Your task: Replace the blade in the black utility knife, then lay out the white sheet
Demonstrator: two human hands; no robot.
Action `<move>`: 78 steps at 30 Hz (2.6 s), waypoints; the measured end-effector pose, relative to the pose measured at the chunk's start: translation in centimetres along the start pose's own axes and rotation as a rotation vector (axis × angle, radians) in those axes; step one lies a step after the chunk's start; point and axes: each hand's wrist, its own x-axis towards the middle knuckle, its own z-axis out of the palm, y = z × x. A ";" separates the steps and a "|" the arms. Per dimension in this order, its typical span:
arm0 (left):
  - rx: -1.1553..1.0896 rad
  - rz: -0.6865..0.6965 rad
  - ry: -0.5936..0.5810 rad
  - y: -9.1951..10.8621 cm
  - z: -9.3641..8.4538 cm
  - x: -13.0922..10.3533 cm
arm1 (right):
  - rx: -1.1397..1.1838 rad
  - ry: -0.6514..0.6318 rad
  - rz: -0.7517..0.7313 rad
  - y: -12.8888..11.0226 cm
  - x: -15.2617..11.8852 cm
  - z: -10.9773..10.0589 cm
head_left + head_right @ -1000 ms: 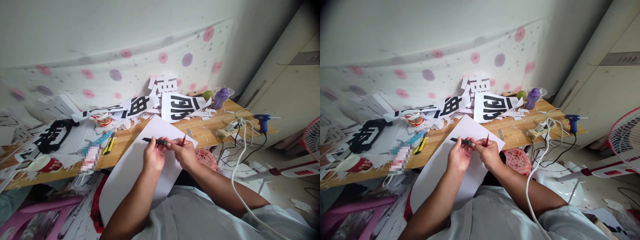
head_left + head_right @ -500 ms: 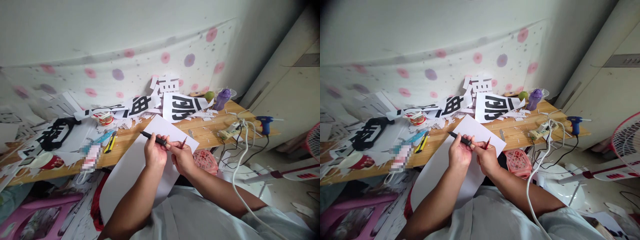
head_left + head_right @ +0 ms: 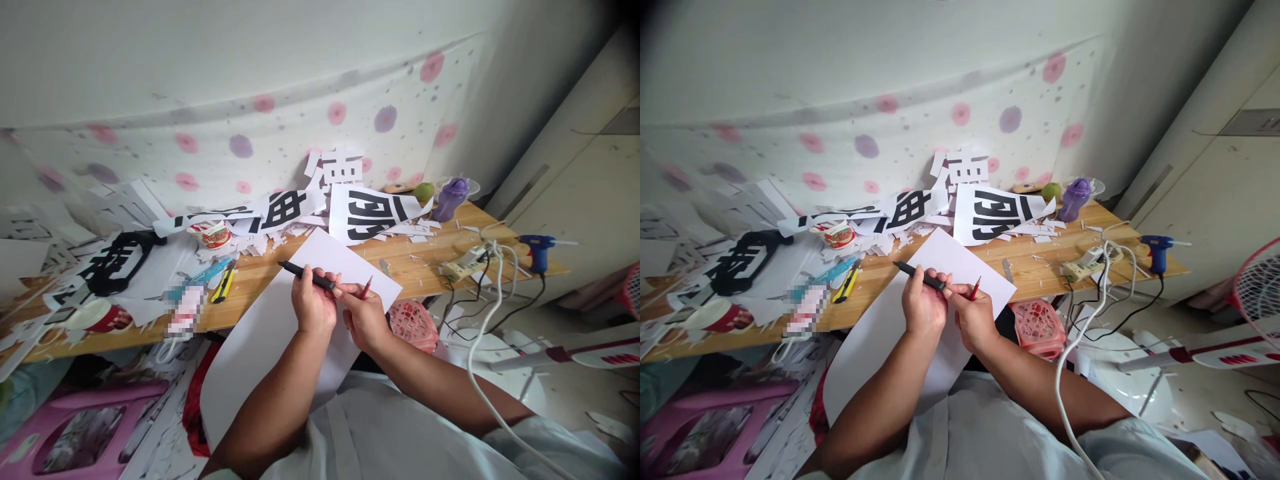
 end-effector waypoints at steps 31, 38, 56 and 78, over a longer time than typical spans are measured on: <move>-0.053 -0.287 -0.123 1.4 -2.8 -0.4 | 0.137 -0.171 -0.081 -1.9 -1.8 0.5; -0.070 -0.297 -0.143 1.2 -2.9 -0.4 | 0.090 -0.193 0.009 -2.5 -1.8 0.3; -0.038 -0.215 -0.212 0.7 -3.4 -0.2 | 0.099 -0.175 0.089 -2.6 -1.0 0.2; 0.083 -0.104 -0.167 -0.5 -2.8 -1.0 | 0.277 -0.199 0.164 -0.8 0.3 -0.2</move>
